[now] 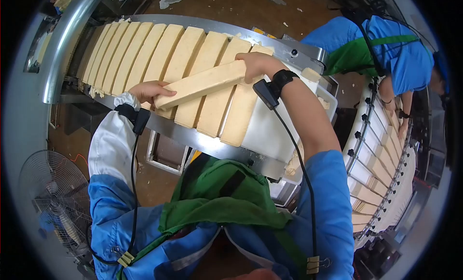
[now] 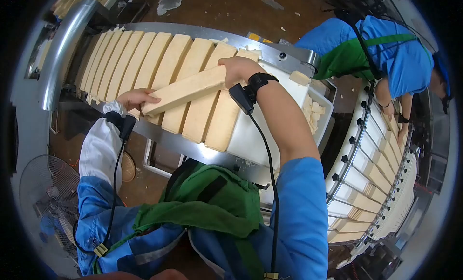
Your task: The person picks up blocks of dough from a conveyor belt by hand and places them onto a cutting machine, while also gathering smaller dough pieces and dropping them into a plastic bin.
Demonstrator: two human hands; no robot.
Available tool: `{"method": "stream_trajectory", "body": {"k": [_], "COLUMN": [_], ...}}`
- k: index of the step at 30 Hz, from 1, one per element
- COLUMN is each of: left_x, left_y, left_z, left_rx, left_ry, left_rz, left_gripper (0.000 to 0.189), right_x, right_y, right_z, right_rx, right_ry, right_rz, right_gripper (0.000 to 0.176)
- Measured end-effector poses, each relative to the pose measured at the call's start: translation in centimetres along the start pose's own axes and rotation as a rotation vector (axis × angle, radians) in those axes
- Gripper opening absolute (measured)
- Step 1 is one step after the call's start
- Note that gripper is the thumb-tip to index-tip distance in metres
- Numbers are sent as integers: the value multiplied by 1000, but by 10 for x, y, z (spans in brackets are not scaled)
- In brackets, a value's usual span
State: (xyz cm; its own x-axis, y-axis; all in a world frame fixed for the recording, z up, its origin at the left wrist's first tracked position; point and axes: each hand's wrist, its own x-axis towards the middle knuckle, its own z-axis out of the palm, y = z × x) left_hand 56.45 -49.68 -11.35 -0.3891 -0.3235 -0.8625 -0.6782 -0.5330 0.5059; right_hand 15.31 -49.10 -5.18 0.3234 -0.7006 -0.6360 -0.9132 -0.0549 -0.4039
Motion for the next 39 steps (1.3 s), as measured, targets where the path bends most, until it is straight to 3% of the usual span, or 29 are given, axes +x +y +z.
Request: {"method": "stream_trajectory", "body": {"k": [2,5,8,11,14,17,20,23,25,26,27,28,30,31,33,35,39], "left_x": [-4,-4,-1,-8,-11,-12,-13,-21,-28,-32,-29,-22,-39,-19,-35,-50,-44], "left_y": [4,7,4,7,12,14,13,26,38,39,33,22,22,-10,-25,-31,-31], "left_z": [2,6,5,10,15,14,20,27,37,42,44,49,63,64,87,110,125], "left_rx": [11,25,58,55,80,116,44,19,47,60,27,-4,-3,51,238,377,461], "left_ry": [-13,-13,-37,12,9,-52,-6,-48,-50,-49,-18,14,116,170,470,625,795], "left_rz": [-8,-10,-11,16,11,-10,22,-77,-71,-68,-4,60,143,382,658,616,597], "left_gripper": [78,77,78,80,81,83,79,86,86,87,88,89,87,82,81,87,101], "right_x": [-11,-1,-13,-13,-16,-16,-19,-28,-36,-18,-8,-17,-39,-54,-89,-92,-83], "right_y": [-7,-4,-9,1,-6,-2,10,-15,-19,-3,6,2,-1,-2,-17,-11,-13], "right_z": [-5,6,4,-3,2,0,-5,-21,-14,-1,4,0,9,18,47,88,110], "right_rx": [8,-58,-192,-27,-166,-232,116,466,547,332,118,68,23,1,-24,47,102], "right_ry": [-21,113,67,-3,78,14,-54,-146,-85,-43,-2,-21,143,224,486,694,715], "right_rz": [24,35,35,-70,22,35,-15,259,171,86,1,-26,-72,-93,-71,-118,89], "right_gripper": [79,76,83,79,76,83,87,89,89,89,89,85,78,76,76,86,95]}}
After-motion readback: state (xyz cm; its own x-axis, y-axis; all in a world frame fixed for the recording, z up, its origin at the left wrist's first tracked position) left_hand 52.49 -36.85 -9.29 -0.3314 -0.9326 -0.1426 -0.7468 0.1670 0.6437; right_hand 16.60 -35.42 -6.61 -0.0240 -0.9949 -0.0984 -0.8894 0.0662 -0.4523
